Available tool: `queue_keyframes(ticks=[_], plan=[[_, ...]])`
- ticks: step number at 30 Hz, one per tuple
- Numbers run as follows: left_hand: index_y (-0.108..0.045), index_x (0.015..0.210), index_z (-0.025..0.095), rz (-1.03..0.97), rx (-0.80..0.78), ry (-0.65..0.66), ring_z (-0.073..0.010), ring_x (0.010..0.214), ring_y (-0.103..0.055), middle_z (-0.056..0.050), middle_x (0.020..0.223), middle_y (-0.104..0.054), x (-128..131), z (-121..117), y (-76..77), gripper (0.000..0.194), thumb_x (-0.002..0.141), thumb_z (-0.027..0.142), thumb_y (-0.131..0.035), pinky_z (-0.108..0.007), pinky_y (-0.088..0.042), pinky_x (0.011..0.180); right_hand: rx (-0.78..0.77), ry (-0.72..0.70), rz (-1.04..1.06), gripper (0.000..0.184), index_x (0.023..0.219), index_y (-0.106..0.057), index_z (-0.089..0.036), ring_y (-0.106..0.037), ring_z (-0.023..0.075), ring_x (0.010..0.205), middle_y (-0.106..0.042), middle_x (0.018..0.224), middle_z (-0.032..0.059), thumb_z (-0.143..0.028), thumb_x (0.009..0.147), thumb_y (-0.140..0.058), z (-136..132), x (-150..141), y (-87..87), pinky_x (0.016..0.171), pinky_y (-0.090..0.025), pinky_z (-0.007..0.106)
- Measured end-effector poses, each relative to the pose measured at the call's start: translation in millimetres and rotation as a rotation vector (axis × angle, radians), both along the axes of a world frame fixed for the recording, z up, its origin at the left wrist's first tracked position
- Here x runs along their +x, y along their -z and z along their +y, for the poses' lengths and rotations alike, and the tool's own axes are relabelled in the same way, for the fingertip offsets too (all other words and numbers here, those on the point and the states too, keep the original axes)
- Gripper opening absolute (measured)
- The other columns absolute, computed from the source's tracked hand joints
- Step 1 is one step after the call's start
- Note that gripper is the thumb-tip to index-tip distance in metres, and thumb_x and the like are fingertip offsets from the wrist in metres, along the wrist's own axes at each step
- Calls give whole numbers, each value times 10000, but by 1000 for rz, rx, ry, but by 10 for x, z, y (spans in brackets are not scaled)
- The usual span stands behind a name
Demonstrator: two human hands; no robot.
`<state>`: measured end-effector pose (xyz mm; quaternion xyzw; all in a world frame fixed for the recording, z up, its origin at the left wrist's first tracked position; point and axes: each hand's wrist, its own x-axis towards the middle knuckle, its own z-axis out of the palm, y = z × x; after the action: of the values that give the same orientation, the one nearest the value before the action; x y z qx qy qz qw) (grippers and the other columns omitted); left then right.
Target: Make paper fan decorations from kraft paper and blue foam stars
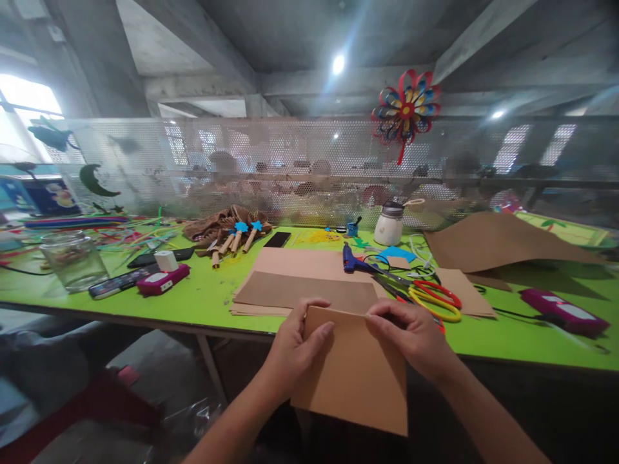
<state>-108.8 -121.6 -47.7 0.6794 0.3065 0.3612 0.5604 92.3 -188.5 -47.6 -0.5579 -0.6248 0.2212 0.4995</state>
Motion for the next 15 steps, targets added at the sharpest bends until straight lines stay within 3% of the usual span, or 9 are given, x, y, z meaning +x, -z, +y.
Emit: queue_keyframes(ticks=[2,5,9,12,15], plan=[[-505,1155,220,-19,-61,-11,-191,799,-604,-34,868,-648,-21,-10,-39,468,767,475,-563,-270,-476,672,16,24,16,219,738,-645,-184,-534,150,658,-612,706,15,-383,786,-567,8,28,29,573,-420,224],[-608,1098,191,-43,-208,-13,-239,948,-586,-72,998,-663,-70,-16,-26,479,798,544,-483,-303,-469,749,42,60,45,230,748,-648,-187,-540,156,666,-614,722,18,-402,781,-574,15,95,83,578,-427,228],[-663,1024,192,-164,-433,160,-227,922,-604,-56,994,-676,-106,-46,108,400,819,495,-500,-314,-459,786,39,76,77,233,764,-643,-183,-539,160,694,-613,756,25,-405,787,-577,11,175,153,608,-427,235],[-666,1024,191,-247,-497,249,-205,911,-612,-52,982,-678,-110,-98,174,343,838,433,-512,-300,-454,804,32,50,87,216,772,-639,-188,-535,162,721,-608,765,23,-392,798,-574,-1,206,205,636,-422,238],[-643,1068,174,-276,-579,326,-242,921,-613,-89,997,-665,-116,-155,171,391,854,452,-471,-339,-495,729,46,31,99,186,767,-632,-197,-530,159,729,-597,762,16,-369,807,-573,-19,216,255,641,-416,233]])
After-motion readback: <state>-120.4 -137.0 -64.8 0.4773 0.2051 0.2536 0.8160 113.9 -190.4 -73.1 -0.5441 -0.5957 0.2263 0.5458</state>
